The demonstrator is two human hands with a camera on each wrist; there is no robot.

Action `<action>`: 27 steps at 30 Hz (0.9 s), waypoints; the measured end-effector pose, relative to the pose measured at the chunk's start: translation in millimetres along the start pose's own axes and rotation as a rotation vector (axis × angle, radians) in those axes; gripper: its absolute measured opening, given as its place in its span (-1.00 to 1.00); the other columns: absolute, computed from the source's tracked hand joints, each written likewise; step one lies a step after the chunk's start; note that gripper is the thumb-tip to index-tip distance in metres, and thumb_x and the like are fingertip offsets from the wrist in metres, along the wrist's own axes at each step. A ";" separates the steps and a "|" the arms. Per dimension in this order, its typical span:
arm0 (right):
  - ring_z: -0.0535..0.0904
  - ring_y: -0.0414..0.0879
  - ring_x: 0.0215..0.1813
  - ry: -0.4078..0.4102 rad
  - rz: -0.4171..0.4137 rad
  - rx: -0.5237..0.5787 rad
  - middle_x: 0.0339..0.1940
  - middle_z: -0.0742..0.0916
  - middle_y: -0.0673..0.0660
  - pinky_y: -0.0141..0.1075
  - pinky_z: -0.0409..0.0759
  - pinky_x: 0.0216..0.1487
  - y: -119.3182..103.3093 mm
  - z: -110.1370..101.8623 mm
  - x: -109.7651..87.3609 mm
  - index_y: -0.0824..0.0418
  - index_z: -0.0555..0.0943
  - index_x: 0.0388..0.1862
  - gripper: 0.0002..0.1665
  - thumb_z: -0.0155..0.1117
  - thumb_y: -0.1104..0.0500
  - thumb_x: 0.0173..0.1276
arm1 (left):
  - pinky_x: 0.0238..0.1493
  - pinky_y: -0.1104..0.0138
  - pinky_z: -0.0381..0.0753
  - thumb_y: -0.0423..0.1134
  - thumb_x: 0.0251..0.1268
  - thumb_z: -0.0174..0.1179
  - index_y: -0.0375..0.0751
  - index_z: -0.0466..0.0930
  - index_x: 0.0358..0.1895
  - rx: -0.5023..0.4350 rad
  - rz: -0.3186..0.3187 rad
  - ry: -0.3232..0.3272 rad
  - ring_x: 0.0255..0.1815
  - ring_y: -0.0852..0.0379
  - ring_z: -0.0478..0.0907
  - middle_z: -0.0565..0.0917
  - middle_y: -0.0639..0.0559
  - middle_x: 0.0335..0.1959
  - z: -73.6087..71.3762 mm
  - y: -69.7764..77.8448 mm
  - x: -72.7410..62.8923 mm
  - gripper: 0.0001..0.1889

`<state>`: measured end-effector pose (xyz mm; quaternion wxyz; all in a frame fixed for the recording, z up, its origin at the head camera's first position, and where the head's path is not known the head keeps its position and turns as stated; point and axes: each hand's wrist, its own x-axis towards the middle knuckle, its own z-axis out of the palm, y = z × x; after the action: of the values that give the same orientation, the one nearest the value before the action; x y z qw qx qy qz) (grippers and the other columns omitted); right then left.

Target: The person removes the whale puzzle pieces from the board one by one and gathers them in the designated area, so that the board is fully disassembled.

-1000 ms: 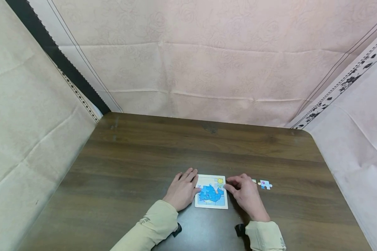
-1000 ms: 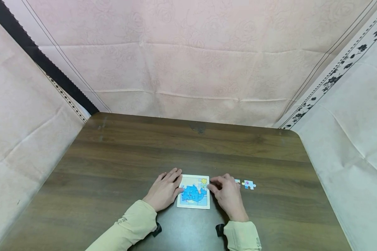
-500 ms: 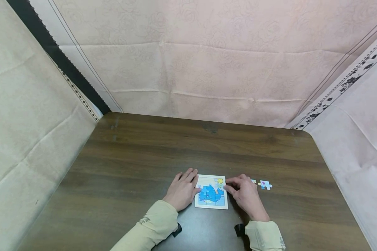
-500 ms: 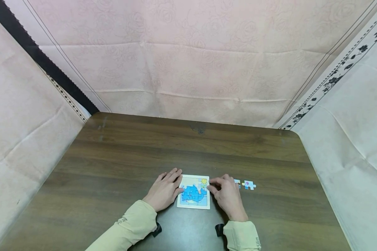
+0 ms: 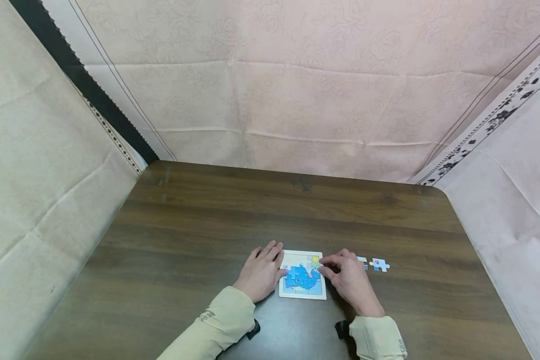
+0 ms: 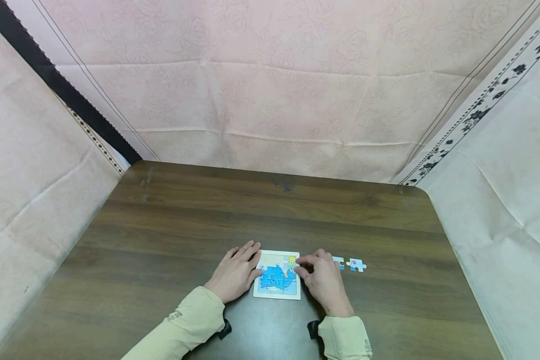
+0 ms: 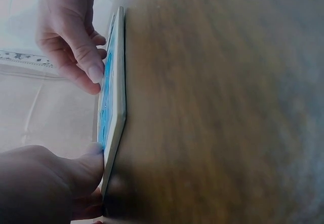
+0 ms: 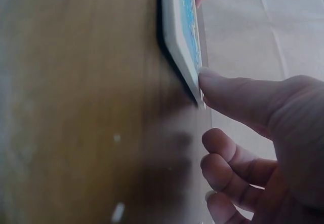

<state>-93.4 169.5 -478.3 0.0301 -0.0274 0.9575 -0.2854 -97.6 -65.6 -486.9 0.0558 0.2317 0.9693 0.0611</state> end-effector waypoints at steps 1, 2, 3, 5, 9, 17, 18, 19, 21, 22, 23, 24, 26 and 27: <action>0.42 -0.06 -0.22 -0.003 -0.005 -0.005 -0.28 0.60 -0.01 -0.22 0.40 -0.23 -0.4 0.0 0.0 0.02 0.78 -0.18 -0.80 0.48 0.09 0.20 | 0.42 -0.01 0.17 0.12 0.46 0.00 -0.15 0.38 0.39 0.000 0.000 0.000 0.52 0.01 0.07 0.26 -0.01 0.48 -0.1 0.1 0.0 -0.41; 0.42 -0.06 -0.22 -0.004 -0.012 -0.011 -0.28 0.60 -0.02 -0.21 0.40 -0.22 -0.8 0.0 0.0 0.02 0.78 -0.17 -0.79 0.48 0.08 0.19 | 0.41 -0.01 0.17 0.12 0.46 0.00 -0.15 0.39 0.39 0.000 0.001 0.001 0.52 0.01 0.08 0.26 -0.01 0.48 -0.3 0.0 0.1 -0.41; 0.42 -0.07 -0.22 -0.003 -0.018 -0.016 -0.28 0.60 -0.02 -0.21 0.39 -0.22 -1.2 0.1 -0.1 0.02 0.78 -0.17 -0.79 0.48 0.08 0.19 | 0.41 -0.01 0.17 0.12 0.46 0.00 -0.15 0.39 0.39 -0.002 0.001 0.000 0.52 0.01 0.08 0.26 -0.01 0.48 -0.3 0.0 0.2 -0.41; 0.42 -0.08 -0.22 0.001 -0.031 -0.028 -0.28 0.61 -0.03 -0.21 0.38 -0.22 -1.8 0.2 -0.2 0.02 0.79 -0.17 -0.78 0.49 0.07 0.18 | 0.41 -0.01 0.18 0.12 0.46 0.01 -0.16 0.39 0.39 -0.002 0.002 0.002 0.52 0.00 0.09 0.27 -0.02 0.48 -0.4 -0.2 0.4 -0.41; 0.41 -0.09 -0.25 0.014 -0.054 -0.041 -0.30 0.61 -0.03 -0.23 0.38 -0.25 -2.1 1.1 0.2 0.02 0.79 -0.18 -0.78 0.51 0.07 0.16 | 0.42 -0.01 0.17 0.12 0.46 0.01 -0.15 0.38 0.39 0.002 -0.002 -0.001 0.52 0.01 0.08 0.26 -0.01 0.48 -0.6 0.0 0.7 -0.41; 0.41 -0.08 -0.25 0.017 -0.075 -0.075 -0.29 0.62 -0.01 -0.22 0.33 -0.23 -2.2 1.0 0.9 0.05 0.78 -0.13 -0.71 0.52 0.06 0.14 | 0.42 -0.01 0.16 0.13 0.45 0.01 -0.14 0.38 0.40 0.010 -0.008 -0.012 0.53 0.01 0.07 0.25 -0.01 0.49 -0.5 0.9 0.4 -0.41; 0.41 -0.08 -0.25 0.014 -0.074 -0.076 -0.29 0.62 -0.01 -0.22 0.33 -0.22 -2.3 0.9 0.9 0.05 0.78 -0.12 -0.71 0.52 0.06 0.14 | 0.42 -0.01 0.16 0.13 0.45 0.01 -0.14 0.38 0.40 0.010 -0.008 -0.013 0.53 0.01 0.07 0.25 -0.01 0.49 -0.7 1.0 0.3 -0.41; 0.42 -0.07 -0.24 0.012 -0.073 -0.079 -0.28 0.62 0.00 -0.21 0.33 -0.21 -2.5 0.6 1.0 0.05 0.78 -0.13 -0.71 0.52 0.05 0.15 | 0.42 -0.01 0.16 0.13 0.45 0.01 -0.14 0.38 0.40 0.011 -0.008 -0.013 0.53 0.01 0.07 0.25 -0.01 0.49 -0.7 1.0 0.3 -0.40; 0.42 -0.07 -0.23 0.010 -0.074 -0.078 -0.28 0.62 -0.01 -0.21 0.33 -0.21 -3.1 0.3 0.9 0.05 0.78 -0.13 -0.71 0.51 0.06 0.15 | 0.42 -0.01 0.16 0.13 0.45 0.02 -0.14 0.38 0.40 0.012 -0.009 -0.011 0.52 0.01 0.07 0.26 -0.01 0.49 -0.8 1.1 0.2 -0.40; 0.42 -0.07 -0.22 0.010 -0.076 -0.077 -0.27 0.62 -0.01 -0.20 0.33 -0.21 -3.5 -0.1 0.8 0.05 0.78 -0.13 -0.72 0.51 0.07 0.15 | 0.42 -0.01 0.16 0.13 0.45 0.02 -0.14 0.38 0.40 0.013 -0.008 -0.011 0.53 0.01 0.07 0.25 -0.01 0.49 -0.9 1.1 0.2 -0.40; 0.42 -0.07 -0.22 0.009 -0.076 -0.077 -0.27 0.62 -0.01 -0.20 0.33 -0.20 -3.8 -0.3 0.8 0.05 0.79 -0.14 -0.73 0.51 0.07 0.16 | 0.42 -0.01 0.16 0.13 0.45 0.02 -0.14 0.38 0.40 0.014 -0.008 -0.011 0.53 0.01 0.07 0.25 -0.01 0.49 -0.8 1.1 0.1 -0.40; 0.42 -0.07 -0.22 0.009 -0.076 -0.076 -0.27 0.62 0.00 -0.19 0.34 -0.19 -4.1 -0.4 0.8 0.05 0.79 -0.15 -0.74 0.51 0.08 0.16 | 0.42 -0.01 0.16 0.14 0.45 0.02 -0.13 0.38 0.40 0.014 -0.009 -0.012 0.53 0.01 0.07 0.25 0.00 0.49 -0.7 1.1 0.1 -0.40; 0.43 -0.06 -0.21 0.008 -0.077 -0.079 -0.27 0.62 -0.01 -0.17 0.33 -0.17 -4.8 -0.8 0.7 0.03 0.79 -0.17 -0.76 0.51 0.08 0.16 | 0.42 -0.01 0.16 0.14 0.45 0.01 -0.13 0.38 0.40 0.015 -0.010 -0.013 0.53 0.01 0.06 0.25 0.00 0.49 -0.4 1.1 0.2 -0.40; 0.43 -0.06 -0.20 0.007 -0.077 -0.082 -0.27 0.62 -0.01 -0.17 0.33 -0.16 -5.2 -1.1 0.5 0.03 0.79 -0.17 -0.77 0.51 0.08 0.16 | 0.42 -0.01 0.16 0.14 0.45 0.01 -0.13 0.38 0.40 0.016 -0.011 -0.013 0.53 0.01 0.06 0.25 0.00 0.49 -0.3 1.1 0.3 -0.40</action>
<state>-93.9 165.7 -474.6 0.0147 -0.0642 0.9667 -0.2471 -97.4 -64.5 -486.5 0.0603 0.2275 0.9706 0.0513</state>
